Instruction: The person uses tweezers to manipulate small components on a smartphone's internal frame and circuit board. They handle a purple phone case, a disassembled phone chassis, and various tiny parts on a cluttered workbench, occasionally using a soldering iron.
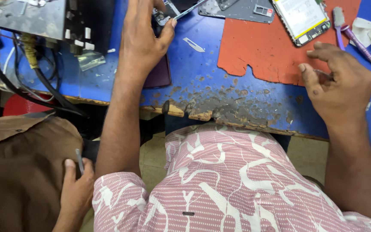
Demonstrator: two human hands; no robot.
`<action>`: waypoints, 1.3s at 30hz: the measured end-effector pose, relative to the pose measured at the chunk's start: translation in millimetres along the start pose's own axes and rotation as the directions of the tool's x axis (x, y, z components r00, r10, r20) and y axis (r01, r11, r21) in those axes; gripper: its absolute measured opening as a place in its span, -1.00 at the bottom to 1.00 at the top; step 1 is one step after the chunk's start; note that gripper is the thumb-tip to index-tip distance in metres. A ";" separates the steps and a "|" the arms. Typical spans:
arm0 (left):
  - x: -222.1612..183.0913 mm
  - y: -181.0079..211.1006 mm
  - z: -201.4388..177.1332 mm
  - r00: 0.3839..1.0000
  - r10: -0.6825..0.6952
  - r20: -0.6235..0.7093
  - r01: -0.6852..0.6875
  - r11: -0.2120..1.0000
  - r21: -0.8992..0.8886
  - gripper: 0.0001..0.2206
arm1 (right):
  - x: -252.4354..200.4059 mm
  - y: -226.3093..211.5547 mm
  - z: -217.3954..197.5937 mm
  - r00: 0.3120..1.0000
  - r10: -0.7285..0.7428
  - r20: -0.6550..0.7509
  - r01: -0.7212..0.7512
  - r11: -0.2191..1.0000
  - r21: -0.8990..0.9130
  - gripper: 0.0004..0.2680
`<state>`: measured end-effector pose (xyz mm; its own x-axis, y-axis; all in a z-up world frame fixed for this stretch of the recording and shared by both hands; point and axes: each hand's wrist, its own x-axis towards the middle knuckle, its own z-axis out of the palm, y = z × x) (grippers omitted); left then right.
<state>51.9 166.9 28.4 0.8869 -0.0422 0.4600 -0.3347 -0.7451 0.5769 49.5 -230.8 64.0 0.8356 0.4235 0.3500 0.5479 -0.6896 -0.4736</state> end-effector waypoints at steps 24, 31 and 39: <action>-25.5 93.1 40.6 0.969 0.177 0.173 -0.096 0.912 -0.399 -0.82 | -76.1 59.7 -4.6 0.889 0.387 0.246 -0.254 -0.033 0.967 -0.59; -37.9 94.5 72.8 0.943 0.204 0.262 -0.134 0.956 -0.261 -0.82 | -111.3 86.1 10.6 0.894 0.447 -0.023 -0.089 0.228 0.970 -0.50; -41.1 97.6 54.1 0.923 0.159 0.350 -0.098 0.978 -0.184 -0.73 | -61.3 43.3 22.0 0.891 0.453 -0.013 -0.193 0.405 0.894 -0.87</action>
<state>0.1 60.0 29.3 0.8771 -0.3900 0.2802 -0.4732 -0.6021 0.6431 22.9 -273.7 4.2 0.9925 0.0577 0.1078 0.0970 0.1646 -0.9816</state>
